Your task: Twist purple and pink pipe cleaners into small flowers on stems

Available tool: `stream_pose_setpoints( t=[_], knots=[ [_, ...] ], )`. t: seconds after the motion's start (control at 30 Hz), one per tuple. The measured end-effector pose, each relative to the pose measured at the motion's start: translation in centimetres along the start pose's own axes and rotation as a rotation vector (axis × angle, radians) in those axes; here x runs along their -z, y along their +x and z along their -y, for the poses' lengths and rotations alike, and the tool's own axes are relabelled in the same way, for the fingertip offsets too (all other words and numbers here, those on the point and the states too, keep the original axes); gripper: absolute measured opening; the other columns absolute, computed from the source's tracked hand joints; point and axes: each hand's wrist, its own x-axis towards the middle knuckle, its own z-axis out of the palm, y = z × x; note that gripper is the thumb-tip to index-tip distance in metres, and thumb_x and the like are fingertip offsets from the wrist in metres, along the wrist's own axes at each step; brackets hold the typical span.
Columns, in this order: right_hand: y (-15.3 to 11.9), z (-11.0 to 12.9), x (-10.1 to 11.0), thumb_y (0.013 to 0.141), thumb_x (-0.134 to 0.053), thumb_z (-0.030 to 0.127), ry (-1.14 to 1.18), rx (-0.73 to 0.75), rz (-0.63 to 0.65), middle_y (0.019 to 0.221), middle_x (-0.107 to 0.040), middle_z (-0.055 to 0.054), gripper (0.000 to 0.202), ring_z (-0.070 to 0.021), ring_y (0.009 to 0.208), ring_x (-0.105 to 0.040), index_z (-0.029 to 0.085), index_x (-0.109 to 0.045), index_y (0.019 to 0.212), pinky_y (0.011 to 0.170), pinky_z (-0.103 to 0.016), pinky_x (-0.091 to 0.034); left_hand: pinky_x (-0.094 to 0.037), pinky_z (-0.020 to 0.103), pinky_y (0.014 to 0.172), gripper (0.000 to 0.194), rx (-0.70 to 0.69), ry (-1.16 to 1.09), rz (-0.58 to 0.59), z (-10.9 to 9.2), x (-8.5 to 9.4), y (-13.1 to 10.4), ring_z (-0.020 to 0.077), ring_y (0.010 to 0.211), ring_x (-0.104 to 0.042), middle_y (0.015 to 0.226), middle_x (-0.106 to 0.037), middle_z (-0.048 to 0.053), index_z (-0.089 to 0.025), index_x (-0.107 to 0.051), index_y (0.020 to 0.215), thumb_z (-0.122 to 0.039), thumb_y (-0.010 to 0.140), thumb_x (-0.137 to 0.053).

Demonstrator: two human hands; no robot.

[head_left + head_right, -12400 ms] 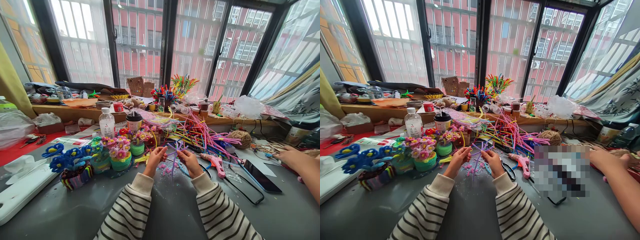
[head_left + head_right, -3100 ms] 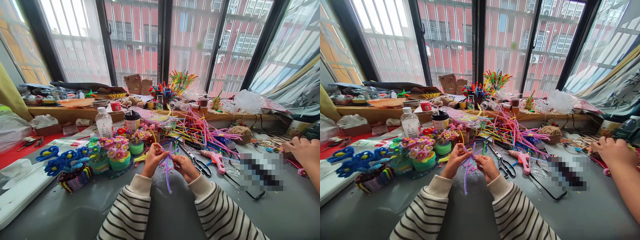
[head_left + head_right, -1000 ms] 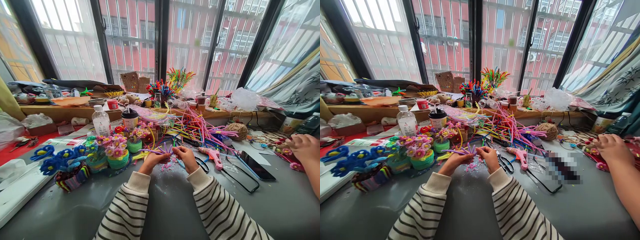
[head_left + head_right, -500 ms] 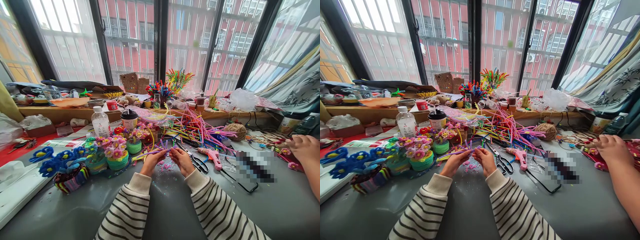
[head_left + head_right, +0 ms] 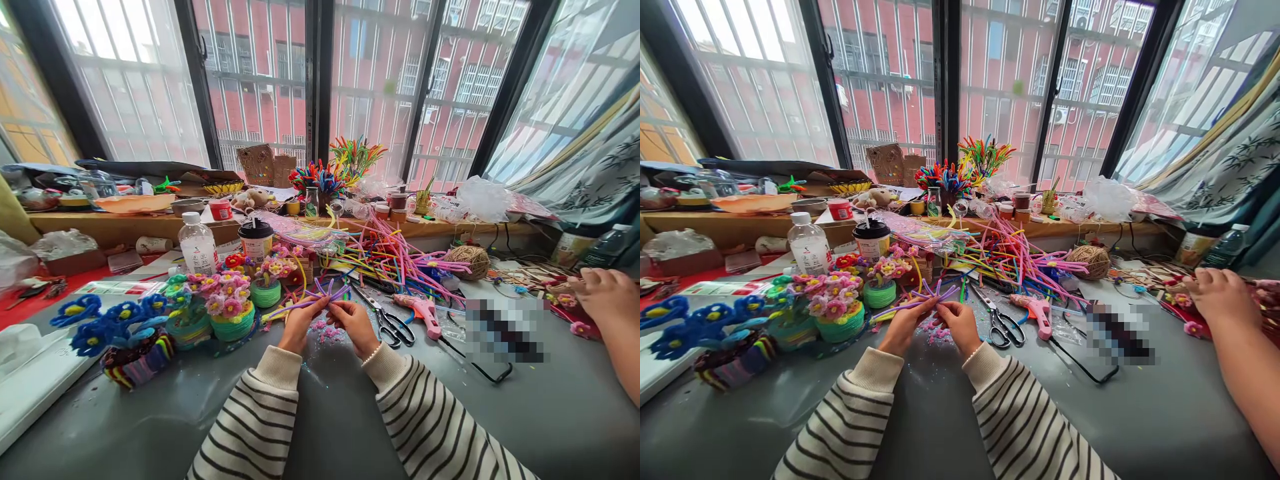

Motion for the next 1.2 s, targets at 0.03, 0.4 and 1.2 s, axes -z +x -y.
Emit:
stream_pose_setpoints(
  t=[0.03, 0.4, 1.2],
  knots=[
    [0.0, -0.1, -0.1, 0.051, -0.065, 0.035, 0.05, -0.049, -0.001, 0.053, -0.056, 0.002, 0.025, -0.008, 0.046, -0.051, 0.014, -0.058, 0.062, 0.043, -0.019, -0.035, -0.038, 0.018, 0.06, 0.019, 0.004, -0.007, 0.002, 0.1, 0.0, 0.1, 0.0076, 0.06, -0.05, 0.06, -0.057, -0.002, -0.014, -0.061, 0.06, -0.028, 0.049, -0.068],
    [0.2, 0.7, 0.5, 0.051, -0.065, 0.038, -0.024, 0.068, -0.113, 0.063, -0.056, 0.001, 0.033, -0.0078, 0.05, -0.05, 0.015, -0.056, 0.072, 0.044, -0.018, -0.037, -0.041, 0.019, 0.06, 0.023, 0.074, -0.027, 0.003, 0.1, 0.0, 0.0, 0.0077, 0.058, -0.052, 0.06, -0.058, -0.002, -0.014, -0.059, 0.064, -0.029, 0.049, -0.067],
    [1.3, 1.1, 3.1, 0.055, -0.063, 0.037, -0.231, 0.143, 0.054, 0.051, -0.05, 0.003, 0.025, -0.0062, 0.046, -0.042, 0.013, -0.059, 0.062, 0.047, -0.02, -0.035, -0.042, 0.022, 0.06, 0.024, 0.169, 0.143, 0.192, -0.1, -0.1, -0.3, 0.0104, 0.058, -0.055, 0.058, -0.059, 0.001, -0.014, -0.059, 0.064, -0.03, 0.049, -0.067]
  ],
)
